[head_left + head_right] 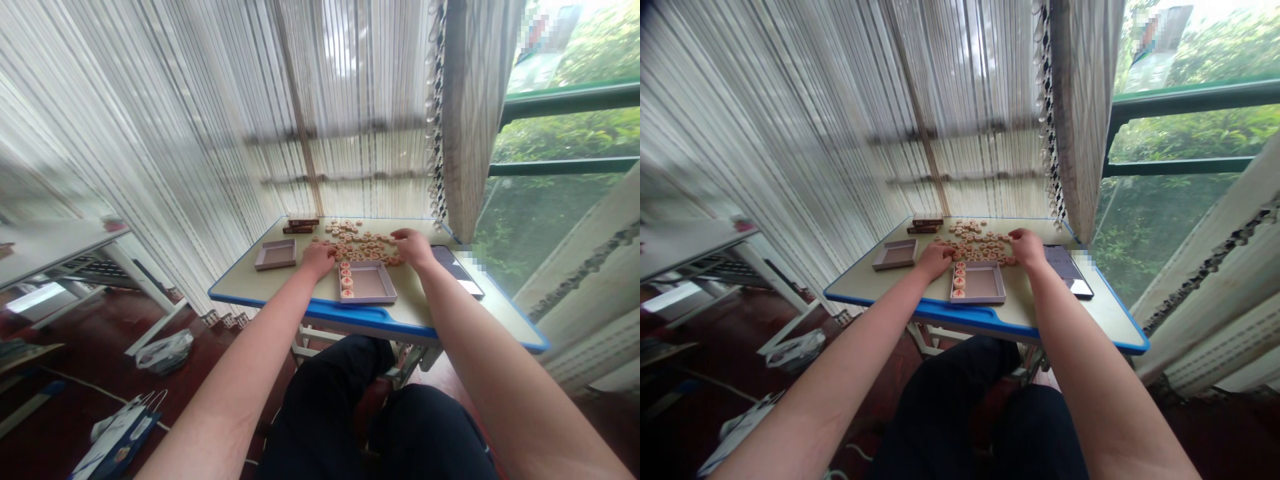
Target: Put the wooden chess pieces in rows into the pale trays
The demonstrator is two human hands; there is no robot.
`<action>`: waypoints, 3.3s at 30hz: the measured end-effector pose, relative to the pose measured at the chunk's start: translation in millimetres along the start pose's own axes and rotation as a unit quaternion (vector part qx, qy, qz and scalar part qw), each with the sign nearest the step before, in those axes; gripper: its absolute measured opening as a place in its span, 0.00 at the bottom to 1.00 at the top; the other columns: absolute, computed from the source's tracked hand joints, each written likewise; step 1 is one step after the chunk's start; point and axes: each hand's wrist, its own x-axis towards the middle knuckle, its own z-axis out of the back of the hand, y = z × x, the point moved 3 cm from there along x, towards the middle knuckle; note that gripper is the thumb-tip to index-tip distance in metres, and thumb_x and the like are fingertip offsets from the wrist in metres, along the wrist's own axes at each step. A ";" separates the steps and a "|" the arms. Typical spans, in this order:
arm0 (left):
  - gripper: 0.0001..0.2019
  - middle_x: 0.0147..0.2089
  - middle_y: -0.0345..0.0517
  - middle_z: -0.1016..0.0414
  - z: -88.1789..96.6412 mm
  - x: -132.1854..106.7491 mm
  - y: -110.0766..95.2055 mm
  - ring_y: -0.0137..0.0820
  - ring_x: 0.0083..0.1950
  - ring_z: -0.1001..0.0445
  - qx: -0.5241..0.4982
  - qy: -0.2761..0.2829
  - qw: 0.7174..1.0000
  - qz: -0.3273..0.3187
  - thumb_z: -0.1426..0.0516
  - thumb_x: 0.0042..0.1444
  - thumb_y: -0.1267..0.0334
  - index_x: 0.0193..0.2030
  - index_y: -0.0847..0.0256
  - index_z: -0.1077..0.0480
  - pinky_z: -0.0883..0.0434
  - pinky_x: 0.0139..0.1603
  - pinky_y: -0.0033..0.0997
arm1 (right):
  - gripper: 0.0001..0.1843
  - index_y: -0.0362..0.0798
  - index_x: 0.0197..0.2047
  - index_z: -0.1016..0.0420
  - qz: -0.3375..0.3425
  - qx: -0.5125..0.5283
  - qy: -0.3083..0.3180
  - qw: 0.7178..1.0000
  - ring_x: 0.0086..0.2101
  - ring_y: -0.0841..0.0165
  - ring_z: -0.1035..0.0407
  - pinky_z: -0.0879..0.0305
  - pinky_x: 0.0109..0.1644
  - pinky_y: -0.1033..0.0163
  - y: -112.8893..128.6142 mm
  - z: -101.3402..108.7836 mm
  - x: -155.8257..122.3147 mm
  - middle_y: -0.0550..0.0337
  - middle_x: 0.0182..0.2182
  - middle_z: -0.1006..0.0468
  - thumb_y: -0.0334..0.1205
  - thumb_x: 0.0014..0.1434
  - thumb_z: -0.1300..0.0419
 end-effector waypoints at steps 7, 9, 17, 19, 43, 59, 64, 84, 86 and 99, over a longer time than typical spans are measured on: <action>0.12 0.47 0.43 0.24 -0.1 -0.2 -0.1 0.33 0.48 0.29 -0.028 0.001 0.999 -0.032 0.46 0.55 0.62 0.42 0.56 0.23 0.33 0.52 0.32 | 0.28 0.42 0.46 0.24 -0.077 0.132 -0.061 0.986 0.37 0.65 0.28 0.32 0.37 0.65 -32.1 2.4 17.8 0.51 0.39 0.21 0.25 0.40 0.48; 0.12 0.47 0.42 0.24 -0.3 -0.1 0.2 0.33 0.49 0.29 -0.033 0.005 0.999 -0.031 0.45 0.55 0.62 0.43 0.56 0.23 0.33 0.52 0.31 | 0.26 0.43 0.45 0.23 -0.073 0.112 -0.074 0.988 0.37 0.65 0.28 0.33 0.40 0.64 -30.5 4.8 17.4 0.51 0.38 0.21 0.26 0.41 0.47; 0.14 0.51 0.40 0.25 -2.1 -0.1 -2.0 0.31 0.53 0.30 -0.059 0.029 0.997 -0.033 0.47 0.55 0.65 0.45 0.53 0.23 0.34 0.56 0.29 | 0.17 0.42 0.39 0.20 -0.098 0.050 -0.019 0.994 0.32 0.63 0.28 0.35 0.35 0.63 -16.2 6.3 7.1 0.52 0.28 0.21 0.35 0.46 0.43; 0.14 0.51 0.40 0.25 -2.3 0.1 -1.9 0.32 0.54 0.30 -0.062 0.028 0.997 -0.027 0.47 0.55 0.64 0.44 0.53 0.23 0.35 0.57 0.29 | 0.17 0.42 0.39 0.20 -0.104 0.060 0.007 0.993 0.29 0.64 0.28 0.35 0.33 0.64 -16.5 3.3 6.7 0.53 0.26 0.22 0.36 0.47 0.43; 0.20 0.52 0.35 0.25 -3.0 1.4 -0.7 0.30 0.55 0.31 -0.069 0.027 0.997 -0.003 0.49 0.50 0.73 0.43 0.51 0.23 0.36 0.59 0.28 | 0.18 0.46 0.45 0.22 0.057 -0.192 0.052 0.978 0.46 0.61 0.29 0.38 0.50 0.65 -17.6 -25.2 12.6 0.51 0.43 0.21 0.35 0.53 0.46; 0.18 0.48 0.38 0.23 -1.6 -0.3 -2.7 0.29 0.52 0.29 -0.093 0.020 0.995 -0.013 0.50 0.49 0.74 0.40 0.55 0.22 0.35 0.58 0.27 | 0.23 0.42 0.47 0.23 -0.018 -0.138 0.072 0.988 0.43 0.58 0.28 0.36 0.44 0.63 -20.1 -25.1 19.7 0.47 0.41 0.21 0.46 0.51 0.42; 0.19 0.49 0.38 0.24 -1.4 -0.5 -3.3 0.30 0.53 0.30 -0.086 0.023 0.996 -0.001 0.50 0.49 0.74 0.41 0.55 0.22 0.35 0.58 0.29 | 0.29 0.42 0.55 0.30 0.004 -0.141 0.046 0.989 0.46 0.56 0.30 0.37 0.49 0.59 -19.0 -25.5 19.9 0.45 0.45 0.23 0.46 0.51 0.42; 0.18 0.48 0.38 0.23 2.5 -3.0 -6.2 0.30 0.53 0.29 -0.080 0.030 0.996 0.016 0.50 0.49 0.74 0.40 0.54 0.23 0.35 0.58 0.29 | 0.19 0.48 0.45 0.22 0.120 -0.230 0.081 0.962 0.53 0.63 0.37 0.48 0.58 0.61 -14.3 -33.1 20.4 0.53 0.48 0.24 0.35 0.56 0.50; 0.18 0.47 0.38 0.23 1.4 -2.5 -5.5 0.31 0.52 0.29 -0.081 0.024 0.996 0.011 0.49 0.49 0.73 0.40 0.54 0.22 0.35 0.57 0.29 | 0.20 0.47 0.47 0.23 0.118 -0.230 0.079 0.963 0.52 0.62 0.35 0.47 0.57 0.61 -14.3 -33.7 20.2 0.52 0.49 0.25 0.35 0.56 0.51; 0.16 0.51 0.41 0.25 1.4 -3.1 -7.9 0.35 0.54 0.32 0.004 0.001 1.000 0.012 0.48 0.53 0.67 0.45 0.53 0.24 0.36 0.59 0.35 | 0.23 0.43 0.53 0.27 0.088 -0.175 0.032 0.980 0.51 0.60 0.34 0.43 0.56 0.62 -15.7 -18.0 4.9 0.48 0.52 0.28 0.34 0.55 0.49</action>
